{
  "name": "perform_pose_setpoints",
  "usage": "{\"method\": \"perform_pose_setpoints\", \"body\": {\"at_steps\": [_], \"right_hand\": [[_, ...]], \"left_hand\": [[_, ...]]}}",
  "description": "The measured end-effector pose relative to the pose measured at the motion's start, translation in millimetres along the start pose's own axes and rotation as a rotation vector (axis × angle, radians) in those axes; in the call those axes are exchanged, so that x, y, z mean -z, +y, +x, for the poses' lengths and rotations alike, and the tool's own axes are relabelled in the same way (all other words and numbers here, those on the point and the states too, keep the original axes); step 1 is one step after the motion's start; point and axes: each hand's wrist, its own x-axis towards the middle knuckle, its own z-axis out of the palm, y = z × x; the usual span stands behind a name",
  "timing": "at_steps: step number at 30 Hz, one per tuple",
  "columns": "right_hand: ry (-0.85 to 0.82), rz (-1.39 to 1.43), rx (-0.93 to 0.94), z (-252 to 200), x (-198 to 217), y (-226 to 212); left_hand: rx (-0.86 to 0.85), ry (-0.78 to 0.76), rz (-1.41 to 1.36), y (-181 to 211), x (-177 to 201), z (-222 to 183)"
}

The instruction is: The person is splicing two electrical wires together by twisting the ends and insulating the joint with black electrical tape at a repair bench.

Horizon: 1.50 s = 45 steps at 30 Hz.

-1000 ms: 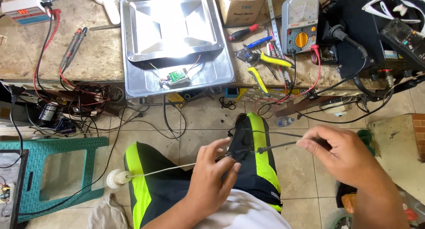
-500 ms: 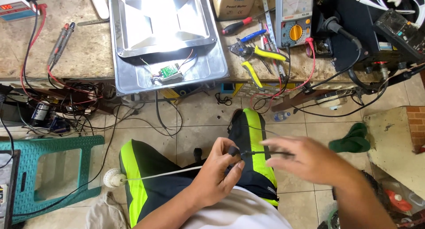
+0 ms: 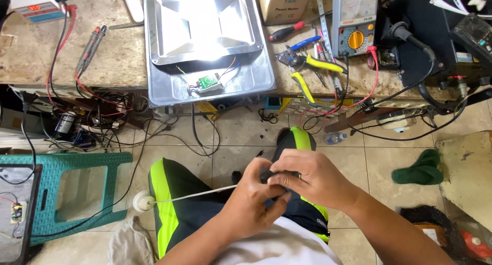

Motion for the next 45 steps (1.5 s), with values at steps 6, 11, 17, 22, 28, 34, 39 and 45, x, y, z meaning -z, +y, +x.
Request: {"method": "perform_pose_setpoints", "body": {"at_steps": [6,11,17,22,28,34,39,45], "right_hand": [[0.271,0.024,-0.354,-4,-6,9],[0.349,0.189,-0.483,-6,-13,5],[0.438,0.358,-0.493,-13,-13,16],[0.382,0.445,-0.383,-9,-11,9],[0.338,0.182,-0.484,-7,-6,5],[0.497,-0.152,-0.243,-11,-19,-5],[0.682,-0.417,-0.022,-23,-30,-5],[0.772,-0.547,0.011,-30,-18,-14]], "left_hand": [[0.004,0.139,0.708,-20,-5,-15],[-0.019,0.287,0.930,-28,-2,-21],[0.308,0.241,-0.123,-17,30,-18],[0.544,0.094,-0.635,-3,34,0],[0.310,0.287,-0.147,-14,5,11],[0.213,0.356,-0.094,-7,-2,12],[0.144,0.436,0.001,-2,-7,15],[0.020,0.424,0.006,12,-15,23]]}}
